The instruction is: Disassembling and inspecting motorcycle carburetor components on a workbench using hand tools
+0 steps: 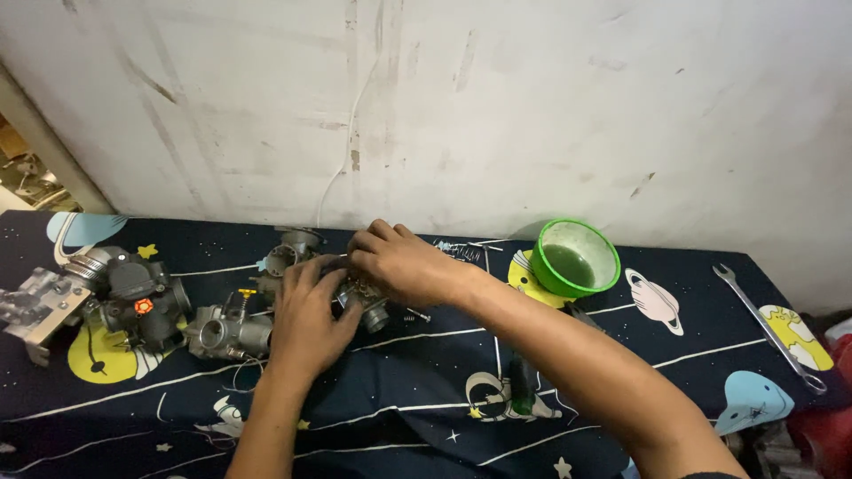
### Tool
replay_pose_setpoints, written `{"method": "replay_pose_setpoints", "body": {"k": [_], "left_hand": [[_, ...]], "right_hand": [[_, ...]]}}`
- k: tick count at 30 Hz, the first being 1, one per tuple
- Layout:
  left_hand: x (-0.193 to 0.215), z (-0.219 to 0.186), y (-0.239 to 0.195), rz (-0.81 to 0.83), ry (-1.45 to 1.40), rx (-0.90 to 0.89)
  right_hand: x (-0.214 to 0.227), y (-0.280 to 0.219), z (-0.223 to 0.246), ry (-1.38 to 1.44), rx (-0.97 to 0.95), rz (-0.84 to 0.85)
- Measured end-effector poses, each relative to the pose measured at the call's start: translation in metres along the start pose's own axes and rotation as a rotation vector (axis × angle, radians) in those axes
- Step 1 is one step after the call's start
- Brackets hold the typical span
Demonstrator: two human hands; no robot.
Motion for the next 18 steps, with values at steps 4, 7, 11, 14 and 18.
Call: {"method": "replay_pose_setpoints", "body": {"k": [4, 7, 11, 14, 18], "left_hand": [[-0.002, 0.002, 0.002, -0.031, 0.034, -0.048], [-0.004, 0.005, 0.002, -0.032, 0.046, -0.032], [-0.001, 0.001, 0.002, -0.047, 0.041, -0.038], [-0.002, 0.0, 0.003, -0.049, 0.026, -0.04], [-0.011, 0.006, 0.004, -0.055, 0.045, -0.058]], "right_hand": [[-0.006, -0.002, -0.003, 0.023, 0.01, -0.061], [-0.008, -0.003, -0.006, 0.07, -0.006, -0.078], [-0.006, -0.006, -0.008, 0.077, -0.013, -0.074], [0.001, -0.006, -0.007, 0.074, -0.032, -0.073], [0.004, -0.008, -0.01, 0.102, -0.05, -0.089]]}}
Point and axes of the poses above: each hand's wrist, its own y-axis towards the middle knuckle, its own x-axis out of the back of the hand, z = x × y, the point moved 6 cm from there along y, towards the middle knuckle, and after that the axes turned 4 degrees about -z, right-handed, at the moved point
